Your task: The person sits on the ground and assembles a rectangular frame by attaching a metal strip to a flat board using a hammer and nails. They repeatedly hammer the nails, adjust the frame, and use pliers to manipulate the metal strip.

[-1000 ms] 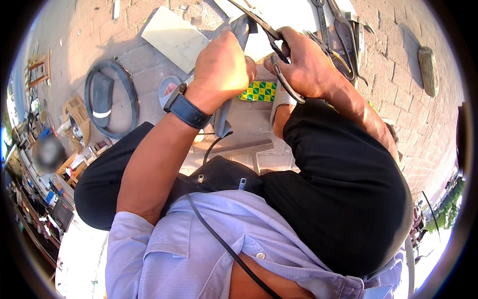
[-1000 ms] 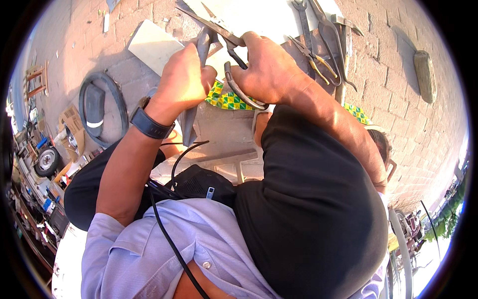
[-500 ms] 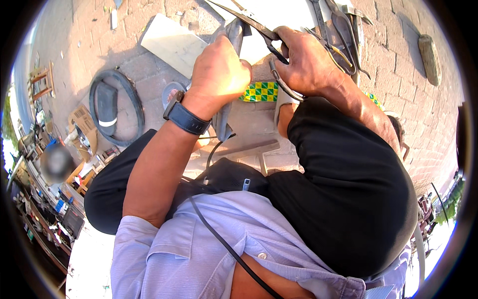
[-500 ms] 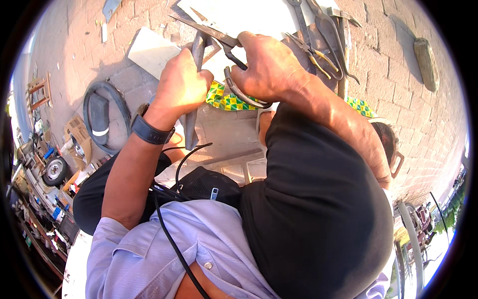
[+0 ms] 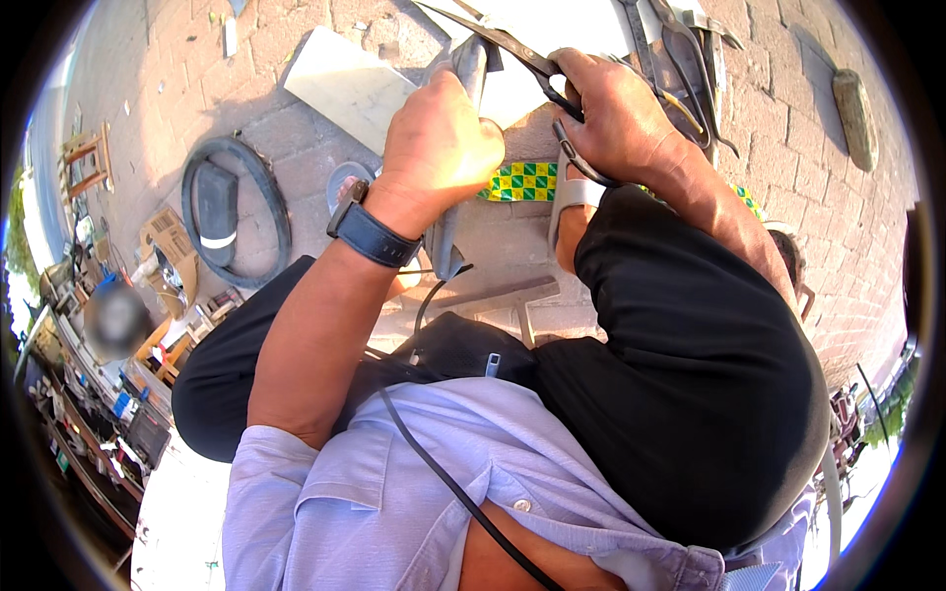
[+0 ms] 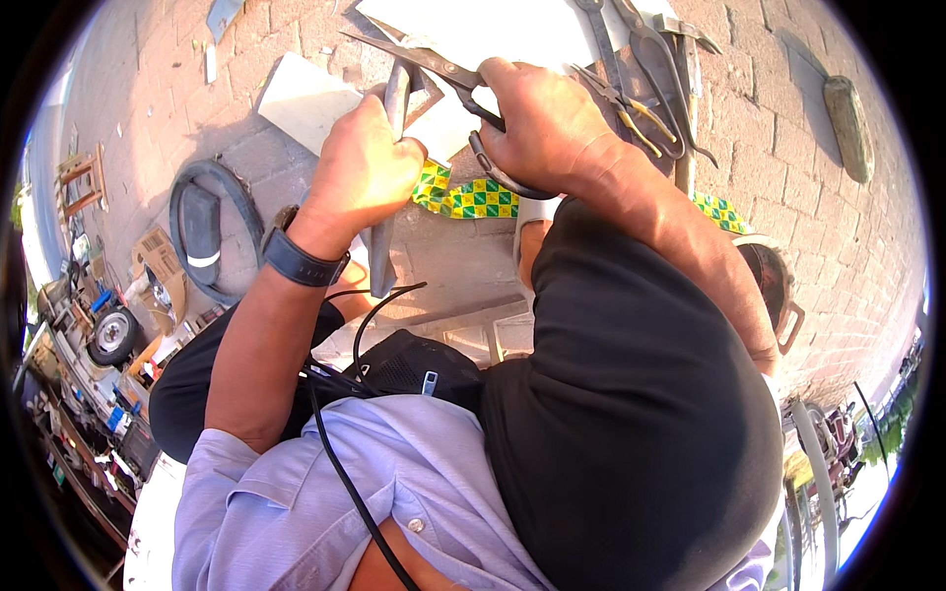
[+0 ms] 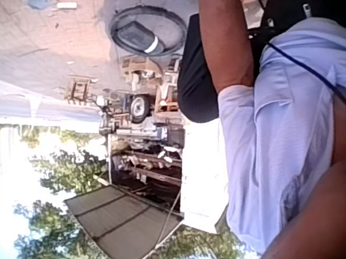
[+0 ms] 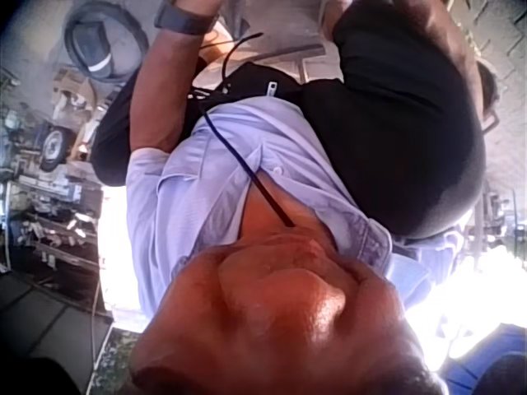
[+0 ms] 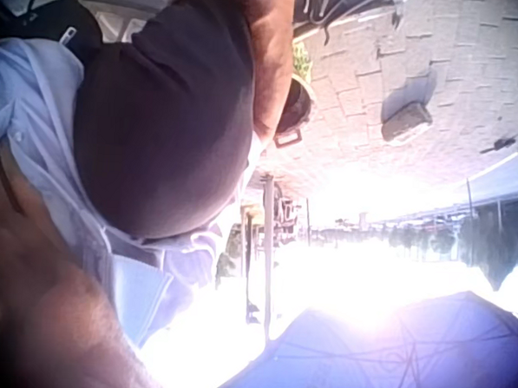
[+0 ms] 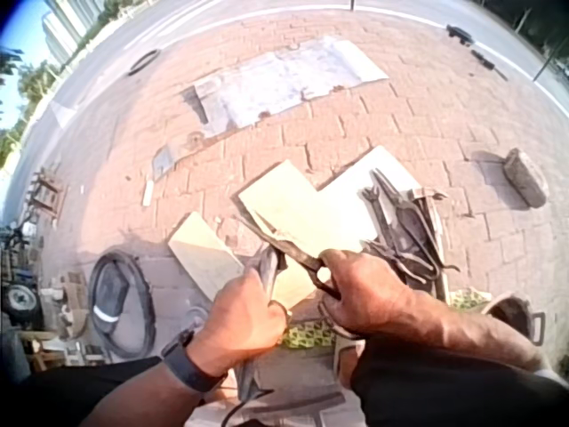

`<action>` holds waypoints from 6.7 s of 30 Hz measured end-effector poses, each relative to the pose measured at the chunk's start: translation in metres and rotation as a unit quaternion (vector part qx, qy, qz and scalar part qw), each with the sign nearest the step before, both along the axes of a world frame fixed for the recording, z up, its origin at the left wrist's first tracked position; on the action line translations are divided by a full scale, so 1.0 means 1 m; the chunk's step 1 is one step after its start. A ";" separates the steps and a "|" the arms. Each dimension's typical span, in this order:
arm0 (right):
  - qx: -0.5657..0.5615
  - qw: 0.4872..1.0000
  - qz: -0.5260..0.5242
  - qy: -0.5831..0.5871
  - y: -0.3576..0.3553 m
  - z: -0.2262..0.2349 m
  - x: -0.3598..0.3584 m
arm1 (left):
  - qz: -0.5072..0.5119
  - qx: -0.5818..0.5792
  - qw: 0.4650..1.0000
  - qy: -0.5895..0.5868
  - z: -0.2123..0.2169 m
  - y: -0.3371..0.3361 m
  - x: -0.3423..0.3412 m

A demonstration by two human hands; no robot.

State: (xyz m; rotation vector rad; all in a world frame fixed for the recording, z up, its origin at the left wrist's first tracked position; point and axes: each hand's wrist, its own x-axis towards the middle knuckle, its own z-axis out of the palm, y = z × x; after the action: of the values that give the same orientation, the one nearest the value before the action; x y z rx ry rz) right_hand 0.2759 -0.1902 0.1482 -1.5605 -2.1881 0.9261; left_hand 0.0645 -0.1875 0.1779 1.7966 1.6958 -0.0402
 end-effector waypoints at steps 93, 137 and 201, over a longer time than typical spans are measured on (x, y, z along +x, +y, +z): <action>0.138 0.908 -0.285 -0.276 -0.037 -0.150 0.169 | -0.044 -0.281 0.941 -0.185 -0.109 0.185 -0.143; -0.272 0.829 -0.488 0.022 -0.009 -0.176 0.275 | -0.051 0.336 0.937 0.077 -0.254 0.111 -0.043; -0.014 0.978 -0.149 0.149 -0.043 0.129 0.098 | -0.203 0.161 0.962 0.085 0.003 0.016 -0.034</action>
State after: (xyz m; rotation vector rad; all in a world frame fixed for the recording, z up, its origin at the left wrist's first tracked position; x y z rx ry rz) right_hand 0.3736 -0.2336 0.2771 -1.5883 -1.6906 1.0201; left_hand 0.0304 -0.1711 0.1807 2.4268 1.4805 -0.1041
